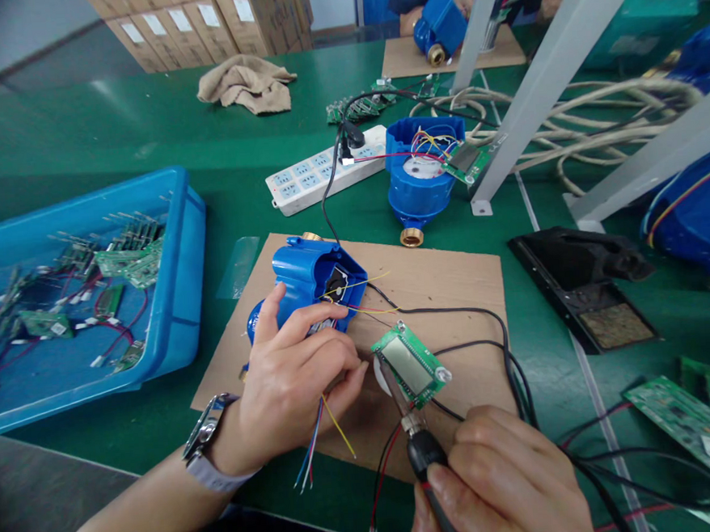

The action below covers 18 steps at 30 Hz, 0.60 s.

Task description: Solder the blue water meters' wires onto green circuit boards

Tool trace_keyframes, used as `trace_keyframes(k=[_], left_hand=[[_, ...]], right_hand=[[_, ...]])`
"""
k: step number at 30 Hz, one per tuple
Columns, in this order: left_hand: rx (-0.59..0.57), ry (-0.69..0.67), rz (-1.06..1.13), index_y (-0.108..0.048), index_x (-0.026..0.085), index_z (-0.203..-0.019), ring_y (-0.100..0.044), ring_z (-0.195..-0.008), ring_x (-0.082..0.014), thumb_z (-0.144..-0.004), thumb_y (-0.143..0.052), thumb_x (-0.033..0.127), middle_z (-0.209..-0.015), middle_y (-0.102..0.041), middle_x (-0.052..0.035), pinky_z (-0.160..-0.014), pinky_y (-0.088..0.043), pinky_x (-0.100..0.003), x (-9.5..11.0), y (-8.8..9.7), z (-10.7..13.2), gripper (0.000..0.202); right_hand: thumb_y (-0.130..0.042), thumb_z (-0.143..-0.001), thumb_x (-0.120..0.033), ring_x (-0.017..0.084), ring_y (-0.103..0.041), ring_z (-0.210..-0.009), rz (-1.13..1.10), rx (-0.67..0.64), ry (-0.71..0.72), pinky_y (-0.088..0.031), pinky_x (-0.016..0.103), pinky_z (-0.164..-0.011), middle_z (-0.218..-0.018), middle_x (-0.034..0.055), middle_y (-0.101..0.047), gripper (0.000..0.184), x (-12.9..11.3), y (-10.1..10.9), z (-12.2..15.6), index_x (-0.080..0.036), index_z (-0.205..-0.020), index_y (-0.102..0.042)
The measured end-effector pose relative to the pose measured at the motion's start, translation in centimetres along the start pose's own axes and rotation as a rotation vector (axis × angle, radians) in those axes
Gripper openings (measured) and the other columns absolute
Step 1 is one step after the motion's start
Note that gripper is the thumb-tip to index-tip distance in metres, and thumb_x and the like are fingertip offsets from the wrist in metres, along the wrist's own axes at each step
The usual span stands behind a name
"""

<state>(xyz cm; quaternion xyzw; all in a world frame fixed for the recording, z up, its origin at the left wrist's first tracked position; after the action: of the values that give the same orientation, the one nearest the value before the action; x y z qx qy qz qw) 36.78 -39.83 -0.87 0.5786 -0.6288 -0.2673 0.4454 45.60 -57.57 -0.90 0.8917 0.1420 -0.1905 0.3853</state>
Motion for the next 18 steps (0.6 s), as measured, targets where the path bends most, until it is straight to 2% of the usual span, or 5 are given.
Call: trace_keyframes(k=[4,8,12,18], left_hand=[[-0.001,0.001,-0.003,-0.054,0.021,-0.067,-0.06,-0.106,-0.0172,-0.086,-0.055,0.021,-0.071,-0.068,0.0055,-0.116,-0.006,-0.054,0.0,0.0,0.0,0.018],[-0.006,0.003,-0.01,-0.055,0.021,-0.068,-0.06,-0.106,-0.017,-0.085,-0.055,0.021,-0.071,-0.068,0.0053,-0.116,-0.007,-0.054,0.0,0.0,0.0,0.017],[-0.007,0.003,-0.006,-0.055,0.021,-0.067,-0.06,-0.106,-0.017,-0.085,-0.055,0.021,-0.071,-0.069,0.0053,-0.116,-0.007,-0.054,0.1,0.0,0.0,0.017],[0.002,-0.004,-0.007,-0.056,0.02,-0.066,-0.061,-0.105,-0.017,-0.084,-0.056,0.02,-0.071,-0.068,0.0056,-0.117,-0.008,-0.054,0.1,0.0,0.0,0.018]], right_hand=[[-0.059,-0.074,-0.005,0.015,-0.062,-0.064,0.011,0.036,0.032,-0.056,0.032,-0.059,-0.065,0.0003,-0.061,0.017,0.1,-0.1,-0.4,-0.017,-0.085,-0.055],[-0.06,-0.071,-0.002,0.012,-0.061,-0.06,-0.009,-0.072,0.121,-0.056,0.027,-0.055,-0.063,-0.0002,-0.061,0.022,0.2,0.1,-1.4,-0.016,-0.087,-0.055],[-0.059,-0.07,-0.001,0.011,-0.057,-0.056,-0.034,-0.049,0.097,-0.052,0.025,-0.049,-0.059,-0.0031,-0.057,0.024,0.2,0.4,-1.9,-0.017,-0.088,-0.054],[-0.061,-0.071,-0.003,0.012,-0.057,-0.059,-0.042,-0.084,0.118,-0.053,0.027,-0.051,-0.061,-0.0018,-0.058,0.021,0.2,0.3,-1.4,-0.016,-0.087,-0.056]])
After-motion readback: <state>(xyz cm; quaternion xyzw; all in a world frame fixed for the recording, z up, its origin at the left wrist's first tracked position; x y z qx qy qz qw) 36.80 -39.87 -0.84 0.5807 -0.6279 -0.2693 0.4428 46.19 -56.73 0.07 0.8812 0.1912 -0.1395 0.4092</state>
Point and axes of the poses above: each hand's wrist, its own z-axis away from the middle knuckle, its own y-axis out of the back of the hand, x = y × z, the point moved 3 cm from there along -z, towards the middle knuckle
